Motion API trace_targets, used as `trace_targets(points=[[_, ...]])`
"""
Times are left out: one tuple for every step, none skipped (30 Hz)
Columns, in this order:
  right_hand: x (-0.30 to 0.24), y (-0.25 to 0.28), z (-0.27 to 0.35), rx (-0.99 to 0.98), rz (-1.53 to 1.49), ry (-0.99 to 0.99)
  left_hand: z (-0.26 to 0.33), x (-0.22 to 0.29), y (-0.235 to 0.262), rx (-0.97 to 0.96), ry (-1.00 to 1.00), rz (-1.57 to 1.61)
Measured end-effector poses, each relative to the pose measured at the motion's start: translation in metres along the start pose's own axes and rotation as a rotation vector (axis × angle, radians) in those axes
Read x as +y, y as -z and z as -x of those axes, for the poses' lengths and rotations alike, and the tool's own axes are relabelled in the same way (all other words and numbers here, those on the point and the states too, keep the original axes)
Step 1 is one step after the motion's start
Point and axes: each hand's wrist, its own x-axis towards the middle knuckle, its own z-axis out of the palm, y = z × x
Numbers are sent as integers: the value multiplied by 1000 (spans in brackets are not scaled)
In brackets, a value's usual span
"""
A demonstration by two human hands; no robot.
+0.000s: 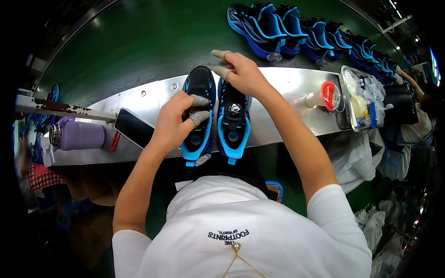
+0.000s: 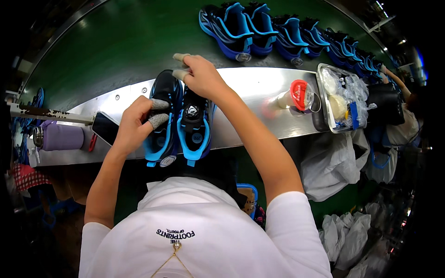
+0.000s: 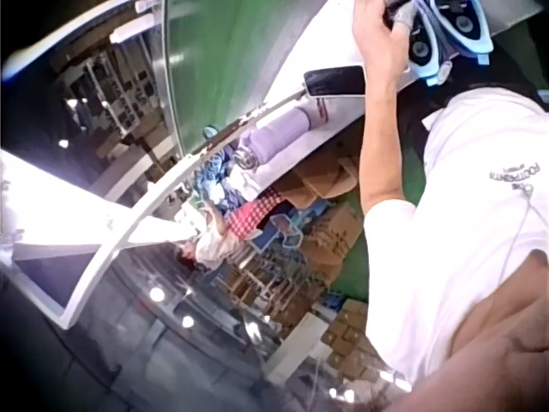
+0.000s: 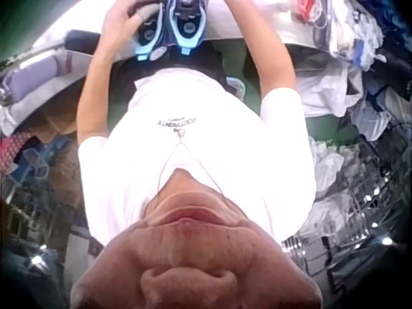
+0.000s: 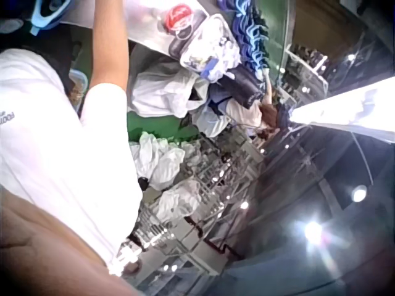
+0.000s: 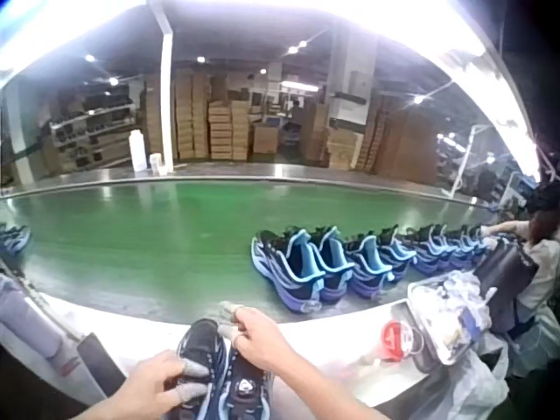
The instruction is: The person wipes the exterior and interior surfaces of black and blue athletic shoes using a cloth. They pick up the shoes from a conveyor belt, clean them at a workstation, and place them back on the belt.
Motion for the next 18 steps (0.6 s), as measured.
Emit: trace_targets(points=[[3, -8, -9, -3, -9, 2, 1, -5, 1, -64, 34, 207], [8, -18, -17, -16, 129, 40, 4, -5, 1, -78, -8, 285], [11, -25, -28, -29, 270, 80, 4, -1, 3, -75, -2, 280], [15, -29, -38, -119, 197, 29, 5, 8, 6, -67, 64, 223], [18, -36, -44, -120, 191, 33, 4, 13, 9, -60, 130, 167], [18, -44, -48, -157, 231, 25, 5, 13, 12, -46, 82, -76], [18, -50, -52, -193, 272, 17, 5, 7, 12, -42, 89, -79], [20, -54, -58, -302, 297, -12, 5, -4, 9, -35, 70, -17], [19, -58, -60, -308, 293, -8, 6, -9, 8, -27, 50, 47], [17, -62, -63, -369, 292, -20, 6, -12, 9, -81, 145, 412], [17, -66, -64, -428, 292, -33, 9, -13, 11, -77, 150, 412], [19, -67, -67, -429, 290, -32, 8, -7, 16, -98, 122, 337], [22, -68, -68, -445, 311, -34, 6, -4, 18, -120, 93, 263], [25, -68, -70, -460, 333, -37, 6, -3, 14, -37, -37, 58], [23, -70, -69, -461, 330, -34, 6, -3, 13, -36, -34, 56], [20, -71, -68, -455, 325, -46, 6, -3, 12, -35, 5, 55], [18, -72, -68, -448, 320, -58, 6, -3, 12, -35, 44, 55], [17, -70, -67, -450, 319, -59, 4, -8, 14, -107, 101, 154]])
